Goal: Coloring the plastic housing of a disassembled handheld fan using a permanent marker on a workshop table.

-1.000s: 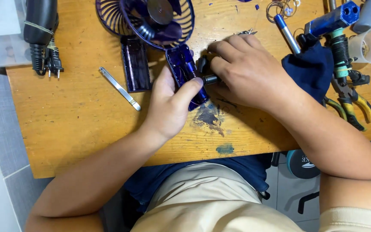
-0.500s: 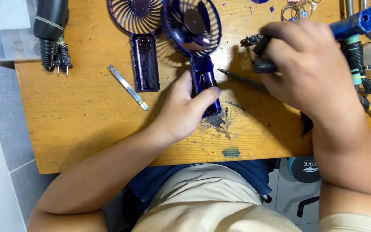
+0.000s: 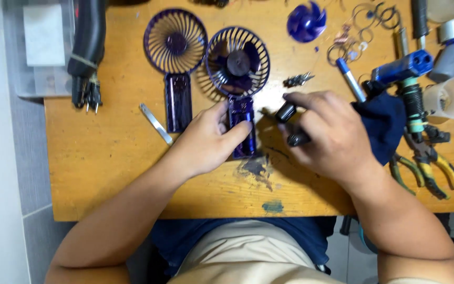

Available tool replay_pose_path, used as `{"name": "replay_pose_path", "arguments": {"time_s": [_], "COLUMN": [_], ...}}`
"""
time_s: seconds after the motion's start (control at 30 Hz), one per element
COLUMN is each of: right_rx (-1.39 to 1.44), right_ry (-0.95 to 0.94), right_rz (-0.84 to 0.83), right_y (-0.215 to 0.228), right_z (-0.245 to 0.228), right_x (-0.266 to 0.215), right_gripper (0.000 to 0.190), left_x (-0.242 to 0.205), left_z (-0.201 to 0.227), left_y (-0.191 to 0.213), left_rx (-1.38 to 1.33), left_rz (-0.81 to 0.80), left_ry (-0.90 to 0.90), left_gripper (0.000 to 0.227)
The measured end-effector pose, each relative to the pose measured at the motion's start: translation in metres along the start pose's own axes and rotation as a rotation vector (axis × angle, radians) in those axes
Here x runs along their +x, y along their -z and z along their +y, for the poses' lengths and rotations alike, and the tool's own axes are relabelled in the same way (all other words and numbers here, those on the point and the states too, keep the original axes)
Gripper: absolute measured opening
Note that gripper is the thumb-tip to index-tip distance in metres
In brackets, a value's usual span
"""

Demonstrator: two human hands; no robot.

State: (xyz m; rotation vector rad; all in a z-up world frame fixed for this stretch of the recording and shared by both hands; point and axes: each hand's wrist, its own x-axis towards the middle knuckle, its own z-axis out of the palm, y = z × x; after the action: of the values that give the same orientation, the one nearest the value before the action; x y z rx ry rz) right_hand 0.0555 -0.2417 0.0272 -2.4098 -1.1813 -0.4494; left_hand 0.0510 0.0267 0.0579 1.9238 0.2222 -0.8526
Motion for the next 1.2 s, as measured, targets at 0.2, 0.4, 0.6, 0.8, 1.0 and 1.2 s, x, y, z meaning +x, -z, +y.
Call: {"name": "replay_pose_path", "arguments": {"time_s": [0.2,0.4,0.6,0.8,1.0,1.2], "right_rx": [0.095,0.155,0.247,0.162,0.437,0.648], "right_ry": [-0.017,0.064,0.224,0.243,0.041,-0.108], "right_rz": [0.094,0.134,0.09,0.108,0.597,0.679], "right_y": [0.018,0.018,0.009,0.0,-0.022,-0.027], "right_z": [-0.009,-0.01,-0.016,-0.012,0.031,-0.001], "right_x": [0.004,0.006,0.003,-0.001,-0.059,-0.031], "right_gripper": [0.036,0.035,0.036,0.041,0.078,0.054], "left_x": [-0.007,0.007,-0.022,0.007,0.032,0.042], "left_z": [0.015,-0.036,-0.026,-0.054,-0.073,-0.078], "left_y": [0.001,-0.013,-0.018,-0.035,-0.05,-0.045], "left_rx": [0.352,0.653,-0.091,-0.561,-1.08,-1.131], "left_rz": [0.073,0.447,-0.056,-0.337,-0.156,-0.258], "left_ry": [0.061,-0.313,-0.592,-0.615,-0.546,-0.448], "left_gripper": [0.041,0.048,0.06,0.023,0.034,0.034]}}
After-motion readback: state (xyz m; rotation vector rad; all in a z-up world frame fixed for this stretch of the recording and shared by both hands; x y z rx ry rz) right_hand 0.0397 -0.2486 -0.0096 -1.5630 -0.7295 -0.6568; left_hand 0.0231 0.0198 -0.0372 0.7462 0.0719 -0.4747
